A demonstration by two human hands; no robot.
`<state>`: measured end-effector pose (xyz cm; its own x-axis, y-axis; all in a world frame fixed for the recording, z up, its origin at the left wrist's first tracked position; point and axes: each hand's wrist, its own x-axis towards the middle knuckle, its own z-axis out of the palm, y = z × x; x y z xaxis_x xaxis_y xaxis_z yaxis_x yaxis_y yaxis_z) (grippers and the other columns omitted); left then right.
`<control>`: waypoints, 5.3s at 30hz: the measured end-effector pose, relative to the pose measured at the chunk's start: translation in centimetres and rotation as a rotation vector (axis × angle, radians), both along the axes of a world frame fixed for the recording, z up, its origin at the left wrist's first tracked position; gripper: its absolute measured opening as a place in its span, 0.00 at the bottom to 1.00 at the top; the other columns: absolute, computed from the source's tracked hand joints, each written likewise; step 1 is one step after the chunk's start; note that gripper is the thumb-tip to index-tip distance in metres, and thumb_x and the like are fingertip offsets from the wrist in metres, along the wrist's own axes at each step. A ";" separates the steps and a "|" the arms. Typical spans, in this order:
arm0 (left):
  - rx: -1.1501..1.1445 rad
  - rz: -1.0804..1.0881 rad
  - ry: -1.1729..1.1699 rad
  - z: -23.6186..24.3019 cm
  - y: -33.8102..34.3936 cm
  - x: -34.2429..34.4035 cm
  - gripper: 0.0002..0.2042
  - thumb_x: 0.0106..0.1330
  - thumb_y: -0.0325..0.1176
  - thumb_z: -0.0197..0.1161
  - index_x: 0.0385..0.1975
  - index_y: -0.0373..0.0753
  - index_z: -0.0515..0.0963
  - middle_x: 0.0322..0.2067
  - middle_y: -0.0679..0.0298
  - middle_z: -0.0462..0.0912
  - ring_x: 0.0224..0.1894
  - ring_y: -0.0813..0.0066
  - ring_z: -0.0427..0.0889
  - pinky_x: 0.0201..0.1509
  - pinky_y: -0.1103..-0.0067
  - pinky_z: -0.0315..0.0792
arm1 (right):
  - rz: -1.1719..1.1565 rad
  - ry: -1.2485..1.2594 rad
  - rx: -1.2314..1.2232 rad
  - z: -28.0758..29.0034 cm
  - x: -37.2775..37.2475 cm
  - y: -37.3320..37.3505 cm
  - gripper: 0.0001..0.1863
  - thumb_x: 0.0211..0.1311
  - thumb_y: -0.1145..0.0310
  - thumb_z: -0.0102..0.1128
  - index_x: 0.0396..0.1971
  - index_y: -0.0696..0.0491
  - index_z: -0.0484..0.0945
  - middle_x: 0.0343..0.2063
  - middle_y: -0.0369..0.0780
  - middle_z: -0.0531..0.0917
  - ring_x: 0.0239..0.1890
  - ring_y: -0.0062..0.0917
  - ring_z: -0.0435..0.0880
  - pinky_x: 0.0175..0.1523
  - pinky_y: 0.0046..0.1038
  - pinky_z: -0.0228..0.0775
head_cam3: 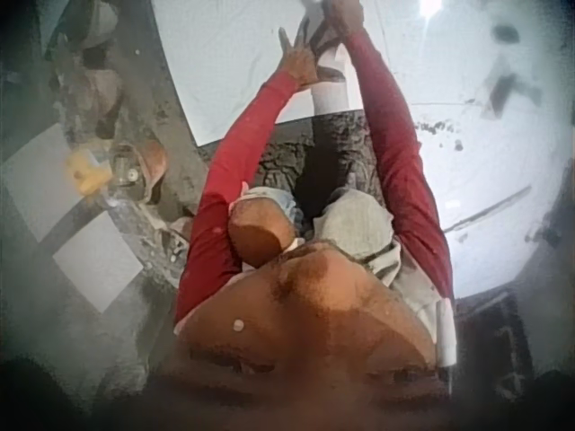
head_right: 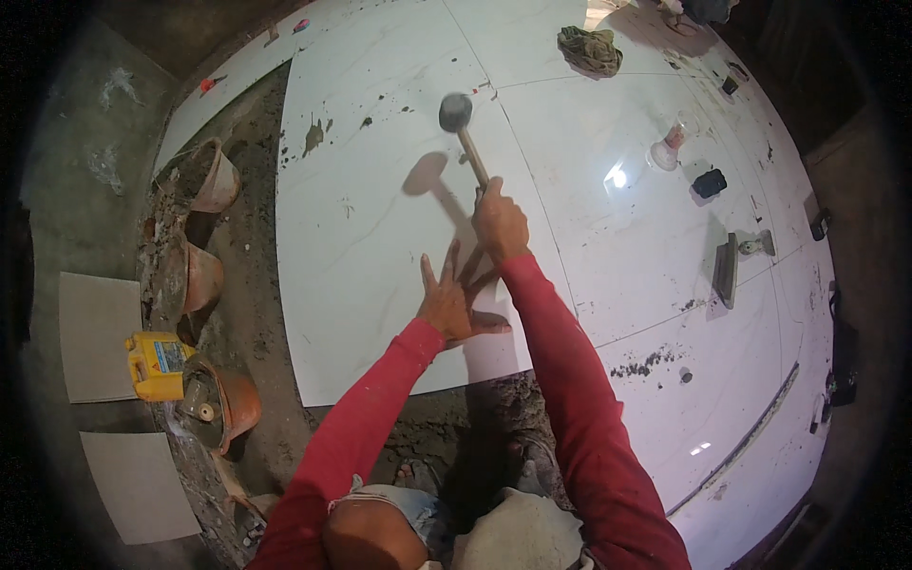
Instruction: The person places a large white tile onto a bed of mortar, taps it with a rubber mallet to level it, and uses a trowel to spread and clear mortar in the adjacent gap.
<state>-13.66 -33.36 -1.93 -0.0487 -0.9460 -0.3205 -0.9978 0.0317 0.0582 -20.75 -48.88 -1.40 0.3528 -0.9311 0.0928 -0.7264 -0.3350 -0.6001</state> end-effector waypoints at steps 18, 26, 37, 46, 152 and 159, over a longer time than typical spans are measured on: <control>-0.183 -0.050 0.185 -0.9 1.4 2.6 0.55 0.47 0.87 0.46 0.77 0.64 0.53 0.78 0.61 0.47 0.79 0.47 0.32 0.72 0.32 0.29 | 0.001 -0.028 0.023 0.7 3.7 0.9 0.16 0.77 0.54 0.45 0.46 0.54 0.64 0.22 0.59 0.81 0.29 0.61 0.82 0.31 0.57 0.71; -0.294 -0.066 0.202 -1.5 0.8 2.6 0.53 0.48 0.85 0.49 0.75 0.64 0.55 0.79 0.64 0.44 0.79 0.46 0.33 0.71 0.31 0.31 | -0.075 -0.155 0.073 3.7 3.8 0.5 0.15 0.76 0.56 0.45 0.44 0.55 0.65 0.27 0.60 0.83 0.33 0.62 0.82 0.38 0.58 0.73; -0.171 -0.053 0.230 -0.9 0.1 2.1 0.56 0.44 0.87 0.48 0.74 0.59 0.59 0.78 0.64 0.44 0.79 0.48 0.32 0.71 0.32 0.25 | 0.051 0.045 -0.072 -0.6 4.0 -0.9 0.14 0.78 0.57 0.43 0.41 0.55 0.64 0.21 0.58 0.81 0.26 0.60 0.81 0.30 0.56 0.71; -0.170 -0.055 0.144 -1.2 -1.0 0.5 0.54 0.47 0.85 0.49 0.73 0.58 0.61 0.78 0.66 0.49 0.79 0.49 0.36 0.72 0.32 0.27 | 0.124 0.013 -0.009 -1.7 3.6 -1.7 0.18 0.78 0.55 0.42 0.42 0.57 0.65 0.20 0.56 0.81 0.26 0.59 0.81 0.35 0.57 0.72; -0.404 0.771 -0.012 -3.3 5.0 21.3 0.61 0.52 0.82 0.49 0.77 0.38 0.46 0.77 0.47 0.41 0.79 0.45 0.33 0.72 0.34 0.32 | 0.441 -0.073 -0.032 2.5 22.1 6.5 0.17 0.76 0.55 0.48 0.43 0.55 0.67 0.20 0.57 0.81 0.27 0.60 0.80 0.31 0.56 0.69; -0.378 0.761 -0.077 -2.3 2.3 20.1 0.53 0.53 0.81 0.51 0.77 0.59 0.48 0.75 0.38 0.42 0.76 0.32 0.38 0.67 0.29 0.37 | 0.237 0.100 -0.178 -2.8 15.5 2.6 0.17 0.76 0.53 0.49 0.42 0.54 0.64 0.17 0.56 0.79 0.23 0.59 0.79 0.28 0.57 0.68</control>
